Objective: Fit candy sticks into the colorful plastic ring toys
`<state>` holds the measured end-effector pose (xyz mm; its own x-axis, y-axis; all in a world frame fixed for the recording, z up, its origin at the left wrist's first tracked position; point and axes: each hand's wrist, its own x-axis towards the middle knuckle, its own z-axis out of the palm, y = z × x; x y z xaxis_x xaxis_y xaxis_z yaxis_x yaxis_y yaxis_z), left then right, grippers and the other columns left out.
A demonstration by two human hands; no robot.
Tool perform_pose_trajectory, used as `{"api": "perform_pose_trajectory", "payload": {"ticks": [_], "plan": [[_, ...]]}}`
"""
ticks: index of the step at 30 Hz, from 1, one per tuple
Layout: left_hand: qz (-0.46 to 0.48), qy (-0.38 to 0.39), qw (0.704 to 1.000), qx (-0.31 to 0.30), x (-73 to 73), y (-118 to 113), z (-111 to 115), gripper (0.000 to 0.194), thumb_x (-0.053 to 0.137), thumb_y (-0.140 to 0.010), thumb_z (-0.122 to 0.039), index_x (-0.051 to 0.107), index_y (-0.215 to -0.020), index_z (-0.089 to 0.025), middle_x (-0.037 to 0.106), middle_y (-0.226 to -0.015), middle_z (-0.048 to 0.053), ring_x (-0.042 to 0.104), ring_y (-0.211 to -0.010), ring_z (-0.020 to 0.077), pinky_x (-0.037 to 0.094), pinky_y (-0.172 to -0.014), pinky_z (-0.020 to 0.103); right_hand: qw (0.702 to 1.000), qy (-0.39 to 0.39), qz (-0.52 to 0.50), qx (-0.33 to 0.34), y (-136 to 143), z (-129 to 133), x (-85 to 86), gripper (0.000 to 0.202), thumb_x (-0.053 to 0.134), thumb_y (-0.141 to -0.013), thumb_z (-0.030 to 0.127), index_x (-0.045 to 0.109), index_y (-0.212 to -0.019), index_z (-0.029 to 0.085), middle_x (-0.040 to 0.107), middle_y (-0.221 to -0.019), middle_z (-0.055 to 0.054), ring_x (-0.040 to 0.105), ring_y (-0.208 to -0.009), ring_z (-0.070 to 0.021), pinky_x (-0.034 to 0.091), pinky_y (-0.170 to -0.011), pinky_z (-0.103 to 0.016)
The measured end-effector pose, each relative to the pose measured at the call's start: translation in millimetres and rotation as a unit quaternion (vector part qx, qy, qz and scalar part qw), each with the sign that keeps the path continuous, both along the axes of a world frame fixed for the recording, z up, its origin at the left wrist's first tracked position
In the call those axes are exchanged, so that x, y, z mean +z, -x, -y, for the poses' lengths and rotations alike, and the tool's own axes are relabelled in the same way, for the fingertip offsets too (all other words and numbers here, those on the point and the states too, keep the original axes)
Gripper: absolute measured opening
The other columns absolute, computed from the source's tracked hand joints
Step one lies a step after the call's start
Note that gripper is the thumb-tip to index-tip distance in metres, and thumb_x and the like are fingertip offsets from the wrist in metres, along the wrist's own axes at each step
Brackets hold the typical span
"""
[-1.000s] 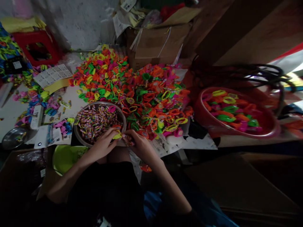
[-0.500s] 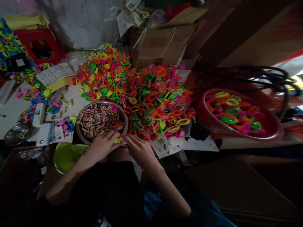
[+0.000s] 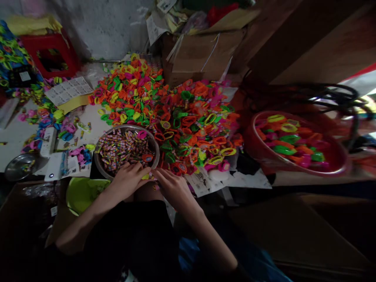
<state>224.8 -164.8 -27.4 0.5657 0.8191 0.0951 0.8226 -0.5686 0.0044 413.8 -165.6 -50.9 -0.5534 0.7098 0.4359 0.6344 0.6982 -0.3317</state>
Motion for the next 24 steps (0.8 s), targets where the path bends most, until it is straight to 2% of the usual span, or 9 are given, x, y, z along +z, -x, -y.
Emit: {"api": "perform_pose_trajectory", "payload": {"ticks": [7, 11, 16, 20, 24], "plan": [[0.003, 0.024, 1.0, 0.019, -5.0, 0.3, 0.1, 0.025, 0.046, -0.093, -0.036, 0.058, -0.111, -0.024, 0.059, -0.095, 0.003, 0.057, -0.087, 0.0164, 0.039, -0.082, 0.03, 1.0, 0.019, 0.006, -0.003, 0.8, 1.5, -7.0, 0.033, 0.044, -0.078, 0.001, 0.054, -0.104, 0.018, 0.062, -0.096, -0.004, 0.058, -0.083, -0.0105, 0.038, -0.058, -0.019], [0.012, 0.025, 1.0, 0.014, -6.5, 1.1, -0.7, 0.022, 0.047, -0.093, -0.032, 0.057, -0.11, -0.023, 0.061, -0.104, 0.003, 0.058, -0.092, 0.0174, 0.038, -0.084, 0.032, 1.0, 0.011, -0.011, 0.002, 3.1, 2.2, -15.1, 0.034, 0.045, -0.079, 0.003, 0.054, -0.109, 0.017, 0.063, -0.096, -0.005, 0.058, -0.085, -0.0107, 0.04, -0.059, -0.018], [0.029, 0.052, 0.998, -0.02, -7.2, 3.7, -4.4, 0.022, 0.047, -0.093, -0.034, 0.055, -0.106, -0.019, 0.063, -0.106, 0.003, 0.058, -0.094, 0.0181, 0.038, -0.084, 0.031, 0.999, -0.003, -0.049, 0.017, 4.4, 2.9, -16.5, 0.032, 0.047, -0.079, 0.004, 0.053, -0.108, 0.017, 0.061, -0.102, -0.005, 0.058, -0.091, -0.011, 0.042, -0.063, -0.019], [0.011, 0.042, 0.998, -0.047, -8.1, 8.7, -7.4, 0.022, 0.047, -0.092, -0.035, 0.056, -0.106, -0.02, 0.064, -0.103, 0.003, 0.059, -0.091, 0.0181, 0.038, -0.085, 0.032, 0.999, 0.012, -0.031, 0.032, 2.7, 0.9, -11.0, 0.027, 0.044, -0.077, 0.001, 0.054, -0.096, 0.017, 0.061, -0.09, -0.002, 0.057, -0.082, -0.0097, 0.037, -0.059, -0.019], [0.021, 0.039, 0.996, -0.081, -9.9, 12.5, -11.1, 0.02, 0.046, -0.093, -0.033, 0.059, -0.102, -0.02, 0.065, -0.099, 0.002, 0.06, -0.091, 0.0174, 0.038, -0.084, 0.031, 0.997, 0.045, -0.023, 0.052, 0.5, -3.2, -9.6, 0.025, 0.045, -0.079, 0.002, 0.053, -0.097, 0.018, 0.061, -0.089, 0.0, 0.058, -0.081, -0.0085, 0.035, -0.06, -0.019]]}}
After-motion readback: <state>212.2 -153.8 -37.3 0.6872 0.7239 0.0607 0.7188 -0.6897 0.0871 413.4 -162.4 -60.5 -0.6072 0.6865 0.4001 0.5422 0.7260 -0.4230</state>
